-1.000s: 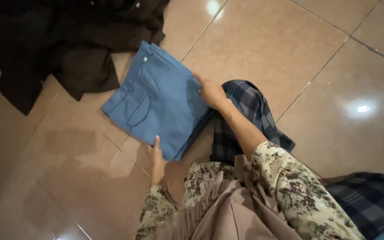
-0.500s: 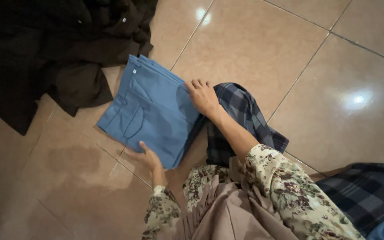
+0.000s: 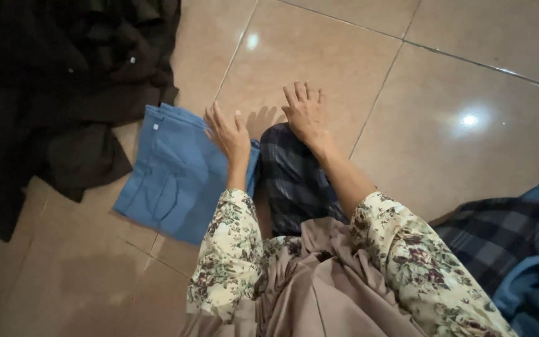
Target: Folding blue trousers on the floor and organizing them into a stack.
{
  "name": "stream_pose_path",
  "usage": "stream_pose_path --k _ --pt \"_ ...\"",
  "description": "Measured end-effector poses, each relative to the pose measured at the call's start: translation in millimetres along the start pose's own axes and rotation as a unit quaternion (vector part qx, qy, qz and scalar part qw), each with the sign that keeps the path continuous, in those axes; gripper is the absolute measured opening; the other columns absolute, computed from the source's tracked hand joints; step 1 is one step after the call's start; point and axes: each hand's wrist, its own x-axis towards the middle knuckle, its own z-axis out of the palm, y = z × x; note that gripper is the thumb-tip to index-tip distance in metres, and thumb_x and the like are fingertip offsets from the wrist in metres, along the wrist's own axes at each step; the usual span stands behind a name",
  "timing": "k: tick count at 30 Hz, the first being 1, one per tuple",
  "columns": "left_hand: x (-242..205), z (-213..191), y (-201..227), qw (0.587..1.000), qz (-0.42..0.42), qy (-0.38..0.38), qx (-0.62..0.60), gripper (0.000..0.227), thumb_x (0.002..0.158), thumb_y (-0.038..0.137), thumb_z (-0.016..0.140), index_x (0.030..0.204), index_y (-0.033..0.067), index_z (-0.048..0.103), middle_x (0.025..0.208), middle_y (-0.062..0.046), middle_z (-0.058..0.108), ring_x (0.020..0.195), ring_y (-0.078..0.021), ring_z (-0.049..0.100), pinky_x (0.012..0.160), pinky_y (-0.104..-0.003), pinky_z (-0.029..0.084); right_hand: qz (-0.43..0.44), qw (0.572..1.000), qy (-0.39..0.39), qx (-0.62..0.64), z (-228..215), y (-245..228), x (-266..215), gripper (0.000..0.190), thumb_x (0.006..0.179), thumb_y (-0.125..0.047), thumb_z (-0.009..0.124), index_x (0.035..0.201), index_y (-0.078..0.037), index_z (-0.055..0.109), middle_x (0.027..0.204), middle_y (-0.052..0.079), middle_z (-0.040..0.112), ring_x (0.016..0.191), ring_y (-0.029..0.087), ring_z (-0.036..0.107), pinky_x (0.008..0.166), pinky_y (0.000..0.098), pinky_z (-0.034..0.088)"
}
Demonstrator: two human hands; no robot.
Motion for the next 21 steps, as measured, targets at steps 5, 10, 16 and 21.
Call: stream_pose_path --k 5,10,16,21 --pt "-3 31 23 0.999 0.005 -0.049 0.024 0.065 0.099 0.033 0.065 0.155 0.0123 0.04 0.154 -0.025 0.042 0.148 -0.0475 0.033 0.114 -0.073 0.027 0.034 0.997 -0.069 0.0 -17 25 -9 0.054 0.099 -0.042 0.066 0.147 -0.02 0.053 0.144 0.016 0.054 0.136 0.038 0.049 0.109 0.0629 0.034" --pt "-21 84 89 0.993 0.065 -0.095 0.003 0.064 0.098 0.037 0.064 0.153 0.0137 0.043 0.153 -0.026 0.044 0.148 -0.0456 0.034 0.117 -0.069 0.025 0.102 0.991 -0.06 -0.057 -47 92 -37 0.054 0.1 -0.044 0.064 0.147 -0.021 0.053 0.141 0.015 0.056 0.134 0.036 0.049 0.107 0.0619 0.033" --pt "-73 128 170 0.967 0.139 -0.21 -0.024 0.064 0.099 0.04 0.061 0.155 0.0163 0.04 0.158 -0.023 0.04 0.152 -0.0415 0.03 0.121 -0.065 0.02 0.212 0.968 -0.101 -0.091 -82 164 -86 0.052 0.106 -0.045 0.055 0.151 -0.02 0.047 0.142 0.015 0.053 0.138 0.036 0.045 0.109 0.0619 0.029" --pt "-114 151 218 0.942 0.18 -0.278 -0.042 0.065 0.099 0.042 0.06 0.154 0.015 0.039 0.16 -0.023 0.037 0.152 -0.0419 0.029 0.121 -0.066 0.019 0.265 0.953 -0.088 -0.12 -109 200 -127 0.052 0.105 -0.044 0.057 0.15 -0.019 0.048 0.141 0.015 0.053 0.137 0.036 0.046 0.108 0.062 0.03"
